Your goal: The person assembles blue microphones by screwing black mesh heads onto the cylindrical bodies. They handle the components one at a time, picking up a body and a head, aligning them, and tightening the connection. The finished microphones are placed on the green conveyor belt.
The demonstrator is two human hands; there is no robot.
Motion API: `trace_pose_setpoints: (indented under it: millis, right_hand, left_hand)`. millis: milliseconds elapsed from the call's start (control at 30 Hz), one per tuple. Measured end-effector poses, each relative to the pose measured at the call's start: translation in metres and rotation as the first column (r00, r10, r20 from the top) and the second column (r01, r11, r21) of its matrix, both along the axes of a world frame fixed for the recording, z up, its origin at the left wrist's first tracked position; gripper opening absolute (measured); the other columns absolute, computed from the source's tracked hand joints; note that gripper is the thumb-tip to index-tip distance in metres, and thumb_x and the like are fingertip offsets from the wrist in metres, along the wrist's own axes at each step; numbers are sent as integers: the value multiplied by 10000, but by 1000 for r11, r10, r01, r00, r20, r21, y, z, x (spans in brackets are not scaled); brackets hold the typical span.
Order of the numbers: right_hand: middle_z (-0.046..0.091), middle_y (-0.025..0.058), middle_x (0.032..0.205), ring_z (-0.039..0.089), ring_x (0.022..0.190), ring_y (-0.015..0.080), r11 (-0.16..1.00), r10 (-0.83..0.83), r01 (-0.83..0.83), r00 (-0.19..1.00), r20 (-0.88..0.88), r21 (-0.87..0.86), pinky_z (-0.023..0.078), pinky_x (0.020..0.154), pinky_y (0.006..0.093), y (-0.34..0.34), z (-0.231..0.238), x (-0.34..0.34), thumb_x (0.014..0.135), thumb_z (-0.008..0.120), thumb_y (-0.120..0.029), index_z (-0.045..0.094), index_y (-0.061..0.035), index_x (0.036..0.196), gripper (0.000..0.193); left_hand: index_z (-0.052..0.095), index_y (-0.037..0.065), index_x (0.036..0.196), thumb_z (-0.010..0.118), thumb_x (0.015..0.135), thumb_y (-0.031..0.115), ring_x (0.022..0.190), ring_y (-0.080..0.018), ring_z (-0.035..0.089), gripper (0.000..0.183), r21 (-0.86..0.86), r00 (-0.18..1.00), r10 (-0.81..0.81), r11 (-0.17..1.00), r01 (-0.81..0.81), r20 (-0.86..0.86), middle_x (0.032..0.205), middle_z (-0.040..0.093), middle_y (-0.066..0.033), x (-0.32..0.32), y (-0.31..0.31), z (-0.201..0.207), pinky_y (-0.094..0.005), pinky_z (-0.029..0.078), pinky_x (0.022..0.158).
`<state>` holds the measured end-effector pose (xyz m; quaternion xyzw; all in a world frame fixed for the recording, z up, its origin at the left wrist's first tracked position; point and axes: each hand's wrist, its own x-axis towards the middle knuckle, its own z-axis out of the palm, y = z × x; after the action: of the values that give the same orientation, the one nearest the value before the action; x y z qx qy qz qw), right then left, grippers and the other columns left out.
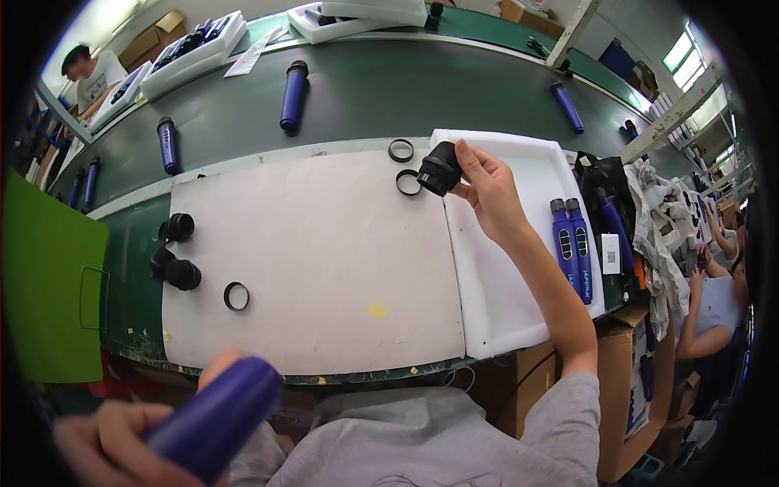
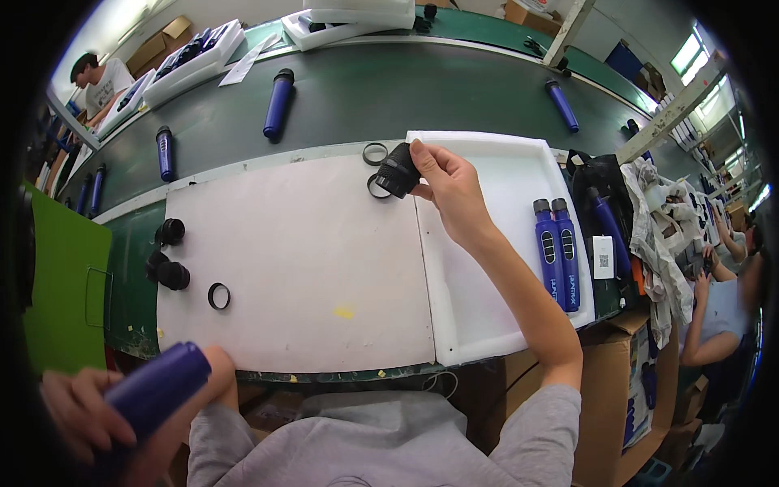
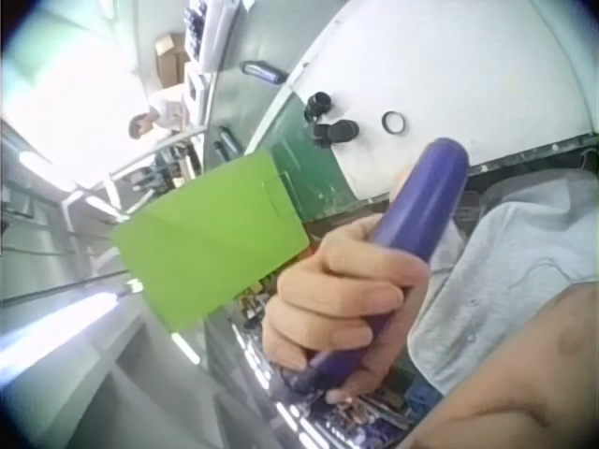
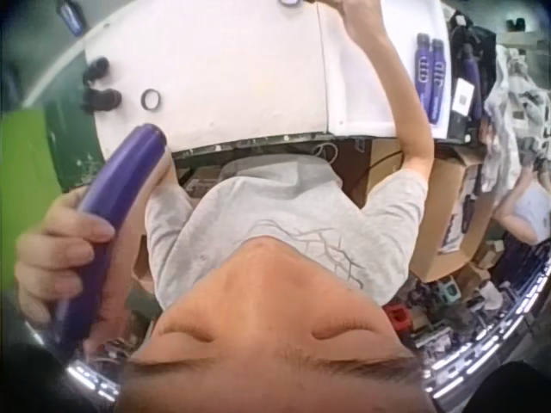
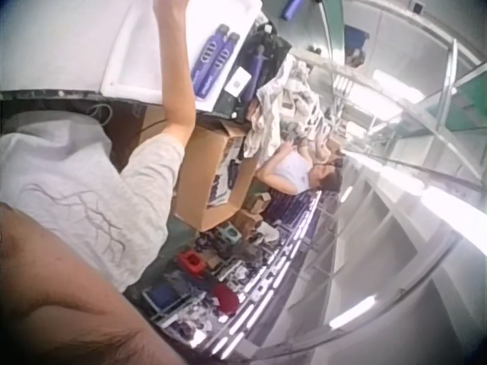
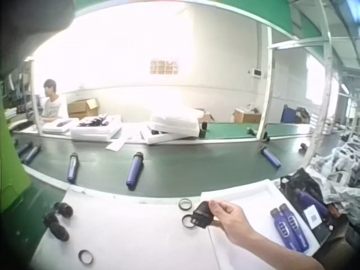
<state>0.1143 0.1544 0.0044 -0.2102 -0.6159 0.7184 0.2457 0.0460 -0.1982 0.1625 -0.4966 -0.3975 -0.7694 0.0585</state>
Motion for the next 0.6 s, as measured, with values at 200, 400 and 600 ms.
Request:
trace_pose_setpoints:
  millis: [200,400,600]
  right_hand:
    - [677,52,1020,655,953,133,995,-31,15,986,-162,-95,528,896,311,3,21,6,980,583,-462,604,-37,1143,456]
    - [664,65,1080,623,1038,143,999,-32,26,949,-313,-25,493,953,321,13,21,15,960,609,-445,583,-19,1203,492]
    - [635,87,1166,591,1115,156,979,101,-60,973,-208,194,470,987,320,-6,16,14,954,685,-275,546,-7,1302,461]
  left_hand:
    - [479,-1,1261,603,930,285,535,-157,567,455,-481,943,-29,855,196,333,774,590,-115,-56,92,-32,-275,484,481]
    - [630,-32,999,773,793,323,633,-187,587,435,-906,990,-142,420,55,-5,746,629,-114,-73,178,-104,-311,487,624]
    - [613,-6,985,793,792,313,626,-174,591,414,-930,991,-131,367,21,-29,750,630,-95,-65,186,-116,-314,482,615]
